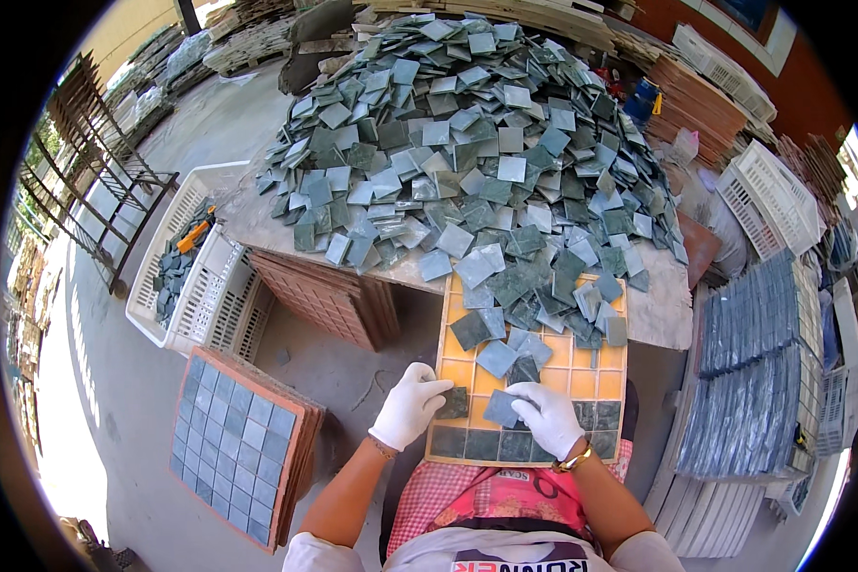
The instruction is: The person places small square tiles onto a mesh-backed tile sheet, arranging them in a grid pattern. The person handles the tile sheet and individual tiles by hand, working at a table with a large pile of tiles nearby.
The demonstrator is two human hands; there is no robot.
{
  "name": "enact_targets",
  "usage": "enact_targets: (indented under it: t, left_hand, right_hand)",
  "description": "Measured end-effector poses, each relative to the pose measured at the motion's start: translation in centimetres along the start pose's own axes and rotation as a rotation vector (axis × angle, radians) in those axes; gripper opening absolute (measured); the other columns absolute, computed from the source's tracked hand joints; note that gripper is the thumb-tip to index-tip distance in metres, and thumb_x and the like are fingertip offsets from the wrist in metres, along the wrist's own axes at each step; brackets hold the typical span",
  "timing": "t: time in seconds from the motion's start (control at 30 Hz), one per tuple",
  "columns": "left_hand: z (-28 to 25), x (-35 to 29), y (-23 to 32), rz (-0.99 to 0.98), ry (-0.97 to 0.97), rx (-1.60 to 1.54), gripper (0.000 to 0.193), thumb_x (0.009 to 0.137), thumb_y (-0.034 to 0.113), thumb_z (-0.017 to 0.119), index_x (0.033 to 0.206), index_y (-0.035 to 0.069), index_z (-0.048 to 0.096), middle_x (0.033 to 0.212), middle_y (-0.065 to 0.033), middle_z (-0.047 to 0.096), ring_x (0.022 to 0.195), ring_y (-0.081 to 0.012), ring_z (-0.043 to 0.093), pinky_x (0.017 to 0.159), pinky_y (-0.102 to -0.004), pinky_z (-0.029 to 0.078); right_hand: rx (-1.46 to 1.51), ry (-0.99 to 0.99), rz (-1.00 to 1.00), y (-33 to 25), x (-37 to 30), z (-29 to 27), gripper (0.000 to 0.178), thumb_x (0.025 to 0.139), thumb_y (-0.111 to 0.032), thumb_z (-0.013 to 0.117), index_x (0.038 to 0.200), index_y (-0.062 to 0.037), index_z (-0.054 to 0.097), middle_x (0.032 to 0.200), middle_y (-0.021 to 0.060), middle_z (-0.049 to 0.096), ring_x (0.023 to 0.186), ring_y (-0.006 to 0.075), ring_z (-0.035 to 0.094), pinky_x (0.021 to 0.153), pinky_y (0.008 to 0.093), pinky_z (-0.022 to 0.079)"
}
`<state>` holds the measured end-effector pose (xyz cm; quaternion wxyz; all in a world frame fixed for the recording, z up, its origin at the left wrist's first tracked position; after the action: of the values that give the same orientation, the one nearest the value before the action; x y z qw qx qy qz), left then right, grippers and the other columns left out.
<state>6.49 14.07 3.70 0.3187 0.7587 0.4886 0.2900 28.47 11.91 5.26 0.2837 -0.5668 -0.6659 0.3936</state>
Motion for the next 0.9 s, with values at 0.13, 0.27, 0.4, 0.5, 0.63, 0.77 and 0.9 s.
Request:
enact_targets:
  t: [0.13, 0.27, 0.4, 0.5, 0.63, 0.77, 0.9]
  left_hand:
    - [0.1, 0.0, 0.5, 0.002, -0.009, 0.006, 0.026, 0.08, 0.008, 0.063, 0.105, 0.007, 0.066, 0.098, -0.0128, 0.052, 0.086, -0.028, 0.058, 0.078, -0.035, 0.049]
    - [0.2, -0.5, 0.6, -0.033, -0.018, 0.066, 0.031, 0.078, 0.01, 0.065, 0.109, 0.009, 0.065, 0.101, -0.0131, 0.051, 0.087, -0.0286, 0.059, 0.076, -0.037, 0.049]
    - [0.4, -0.9, 1.5, -0.056, -0.047, 0.116, 0.035, 0.076, 0.009, 0.067, 0.111, 0.007, 0.064, 0.104, -0.0137, 0.05, 0.085, -0.028, 0.058, 0.077, -0.0369, 0.049]
    - [0.5, -1.6, 1.6, -0.045, -0.041, 0.153, 0.042, 0.074, 0.009, 0.071, 0.115, 0.007, 0.062, 0.11, -0.0145, 0.047, 0.081, -0.0264, 0.058, 0.076, -0.0358, 0.049]
    - [0.5, -2.3, 2.1, -0.046, 0.005, 0.101, 0.048, 0.073, 0.01, 0.072, 0.119, 0.007, 0.06, 0.115, -0.015, 0.047, 0.078, -0.0255, 0.058, 0.074, -0.0358, 0.049]
    - [0.7, -2.9, 1.9, -0.029, 0.004, 0.115, 0.05, 0.072, 0.011, 0.074, 0.12, 0.008, 0.059, 0.118, -0.0155, 0.046, 0.076, -0.0249, 0.058, 0.074, -0.0355, 0.049]
    - [1.0, -2.7, 1.7, -0.023, -0.016, 0.168, 0.052, 0.071, 0.014, 0.076, 0.12, 0.008, 0.059, 0.118, -0.016, 0.046, 0.074, -0.0252, 0.058, 0.074, -0.0359, 0.049]
  right_hand:
    - [-0.151, -0.044, -0.07, 0.0, 1.0, 1.5, 0.02, 0.085, -0.013, 0.059, 0.102, -0.0061, 0.066, 0.092, 0.0139, 0.065, 0.087, 0.033, 0.062, 0.076, 0.0398, 0.049]
    - [-0.185, -0.006, -0.151, -0.8, 1.5, 1.4, 0.018, 0.084, -0.014, 0.06, 0.1, -0.0071, 0.065, 0.089, 0.0133, 0.063, 0.084, 0.0333, 0.061, 0.075, 0.0409, 0.049]
    - [-0.345, 0.026, -0.275, -2.1, 0.5, 1.5, 0.016, 0.082, -0.017, 0.064, 0.096, -0.0091, 0.062, 0.092, 0.0096, 0.062, 0.086, 0.0313, 0.061, 0.076, 0.0403, 0.049]
    - [-0.463, -0.12, -0.306, -2.4, -1.1, 2.6, 0.021, 0.079, -0.021, 0.068, 0.096, -0.0105, 0.06, 0.101, 0.0073, 0.058, 0.093, 0.0291, 0.059, 0.078, 0.0398, 0.049]
    - [-0.431, -0.133, -0.261, -2.1, -1.9, 2.7, 0.028, 0.077, -0.022, 0.07, 0.1, -0.0093, 0.06, 0.107, 0.0101, 0.055, 0.101, 0.0286, 0.057, 0.083, 0.0394, 0.048]
    - [-0.455, -0.092, -0.227, -1.8, -1.5, 3.4, 0.027, 0.077, -0.02, 0.07, 0.1, -0.009, 0.061, 0.109, 0.0106, 0.055, 0.102, 0.0294, 0.057, 0.085, 0.0396, 0.048]
    - [-0.459, -0.091, -0.149, -1.9, -1.1, 4.2, 0.024, 0.077, -0.019, 0.069, 0.098, -0.0093, 0.061, 0.108, 0.0107, 0.056, 0.101, 0.0292, 0.057, 0.084, 0.0392, 0.049]
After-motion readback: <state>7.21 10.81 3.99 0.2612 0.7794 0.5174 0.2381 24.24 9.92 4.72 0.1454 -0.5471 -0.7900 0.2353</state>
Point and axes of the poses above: each hand's wrist, its own x-axis towards the middle knuckle, its own z-axis out of the palm, y = z × x, the point moved 6 cm from there along x, towards the middle knuckle
